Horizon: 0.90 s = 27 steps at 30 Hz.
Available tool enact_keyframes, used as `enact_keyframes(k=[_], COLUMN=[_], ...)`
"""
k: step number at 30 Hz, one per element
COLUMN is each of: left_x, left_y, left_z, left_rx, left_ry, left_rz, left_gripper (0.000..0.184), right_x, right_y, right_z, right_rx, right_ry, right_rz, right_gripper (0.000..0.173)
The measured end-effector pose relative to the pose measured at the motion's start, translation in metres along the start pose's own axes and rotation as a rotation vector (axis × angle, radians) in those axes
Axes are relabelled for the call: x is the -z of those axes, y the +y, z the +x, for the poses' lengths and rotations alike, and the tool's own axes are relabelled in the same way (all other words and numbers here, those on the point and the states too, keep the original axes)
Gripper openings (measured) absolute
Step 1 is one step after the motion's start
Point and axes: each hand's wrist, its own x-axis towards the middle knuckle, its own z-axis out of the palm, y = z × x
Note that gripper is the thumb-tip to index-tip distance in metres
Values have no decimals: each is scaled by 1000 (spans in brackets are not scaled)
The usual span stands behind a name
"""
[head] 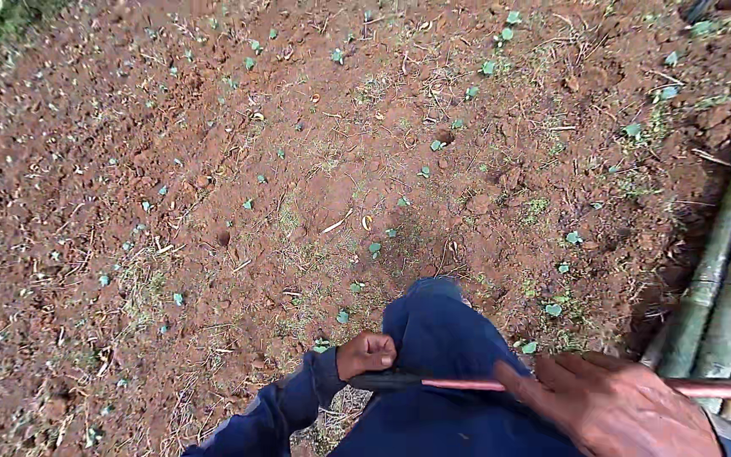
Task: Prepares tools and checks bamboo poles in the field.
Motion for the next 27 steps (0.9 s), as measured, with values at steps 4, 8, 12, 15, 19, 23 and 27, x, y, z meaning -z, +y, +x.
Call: enact_keyframes(k=[4,8,12,15,19,23,27], left_x=[-12,-23,-25,-21,-20,-23,-16], left_y=[-1,-4,2,-12,-40,-39,-18], left_z=[22,39,41,31,6,10,26], left_rx=[-27,60,275,213,-52,-15,243], left_ry=[154,340,400,411,234,262,140], left_rz=[51,345,689,411,-286,-258,-132], left_gripper=[39,41,40,34,27,33,26], right_x=[30,8,-25,-55,-102,-117,-67], right_y=[-8,38,93,104,103,101,102], right_z=[-3,8,34,32,9,6,38], right_rx=[-61,-159,-333,-352,-456,-503,-363], right_ry=[-87,-152,-767,-775,-807,-831,-834], right_rz=[-15,18,397,632,925,950,682], right_gripper=[26,55,59,54,55,55,55])
